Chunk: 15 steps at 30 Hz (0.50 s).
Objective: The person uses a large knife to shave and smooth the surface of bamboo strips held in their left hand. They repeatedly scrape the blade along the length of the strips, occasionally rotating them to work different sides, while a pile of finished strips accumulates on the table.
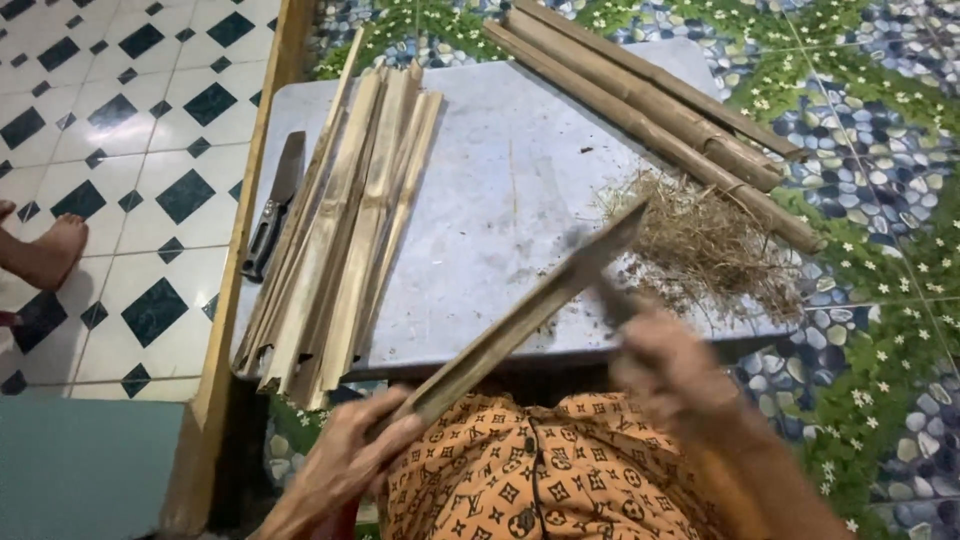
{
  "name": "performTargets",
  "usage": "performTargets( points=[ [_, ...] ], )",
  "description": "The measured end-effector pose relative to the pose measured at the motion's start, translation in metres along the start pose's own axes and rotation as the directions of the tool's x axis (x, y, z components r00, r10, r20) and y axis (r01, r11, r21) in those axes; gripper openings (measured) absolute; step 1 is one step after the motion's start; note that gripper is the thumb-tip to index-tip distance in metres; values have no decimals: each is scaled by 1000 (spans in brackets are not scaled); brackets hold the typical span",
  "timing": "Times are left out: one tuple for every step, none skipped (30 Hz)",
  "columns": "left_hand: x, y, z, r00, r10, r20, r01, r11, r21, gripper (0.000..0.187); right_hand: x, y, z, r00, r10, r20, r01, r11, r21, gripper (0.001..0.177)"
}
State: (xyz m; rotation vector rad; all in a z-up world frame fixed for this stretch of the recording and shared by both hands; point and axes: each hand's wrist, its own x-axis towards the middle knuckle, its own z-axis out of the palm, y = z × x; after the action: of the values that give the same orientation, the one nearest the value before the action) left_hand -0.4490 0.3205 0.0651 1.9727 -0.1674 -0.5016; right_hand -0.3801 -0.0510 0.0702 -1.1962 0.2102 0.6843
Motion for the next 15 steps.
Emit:
performTargets(
  points=[
    [-10,7,-4,985,-168,27,170,973,-155,34,1,-6,-32,987,-132,-87,128,991,-46,25],
    [-21,14,-8,942,-325,78,333,894,-300,36,3,-11,-63,950,-263,-167,249,963,-104,24],
    [-26,9,-8,941,-331,75,337,891,-304,36,0,-11,-63,953,-258,-162,243,964,-104,24],
    [-30,4,-9,966,-257,15,250,923,-294,28,-3,-11,-63,925,-359,-129,352,933,-69,22],
    [-32,-1,-10,984,-173,-52,153,949,-277,27,-3,-14,-64,881,-464,-93,463,886,-31,22],
    [-24,-15,-8,983,-172,-61,149,949,-278,27,0,-13,-53,881,-466,-83,465,885,-32,22],
    [-18,-27,-7,984,-122,-127,108,988,-113,22,0,-11,-41,889,-457,-34,457,890,-3,20],
    [-11,-39,-6,981,-62,-183,74,996,59,27,0,-9,-31,894,-447,16,447,894,26,27],
    [-7,-30,-3,981,-54,-185,67,996,64,27,1,-10,-24,890,-455,16,455,890,25,27],
    [-2,-22,0,988,-51,-146,51,999,-2,28,1,-11,-17,893,-449,37,449,893,14,37],
    [1,-13,6,994,-48,-102,41,997,-72,29,-1,-12,-12,897,-438,53,439,898,0,49],
    [6,0,6,994,-44,-100,37,997,-71,29,-4,-14,-7,896,-442,50,442,897,-2,49],
    [6,12,8,994,-65,-83,53,989,-139,29,-7,-15,0,881,-467,76,466,884,29,56],
    [6,23,10,994,-86,-66,70,976,-206,29,-10,-15,8,865,-492,100,488,871,60,63],
    [7,28,10,993,-95,-74,78,975,-210,29,-11,-10,8,868,-484,109,480,875,63,63]
  ],
)
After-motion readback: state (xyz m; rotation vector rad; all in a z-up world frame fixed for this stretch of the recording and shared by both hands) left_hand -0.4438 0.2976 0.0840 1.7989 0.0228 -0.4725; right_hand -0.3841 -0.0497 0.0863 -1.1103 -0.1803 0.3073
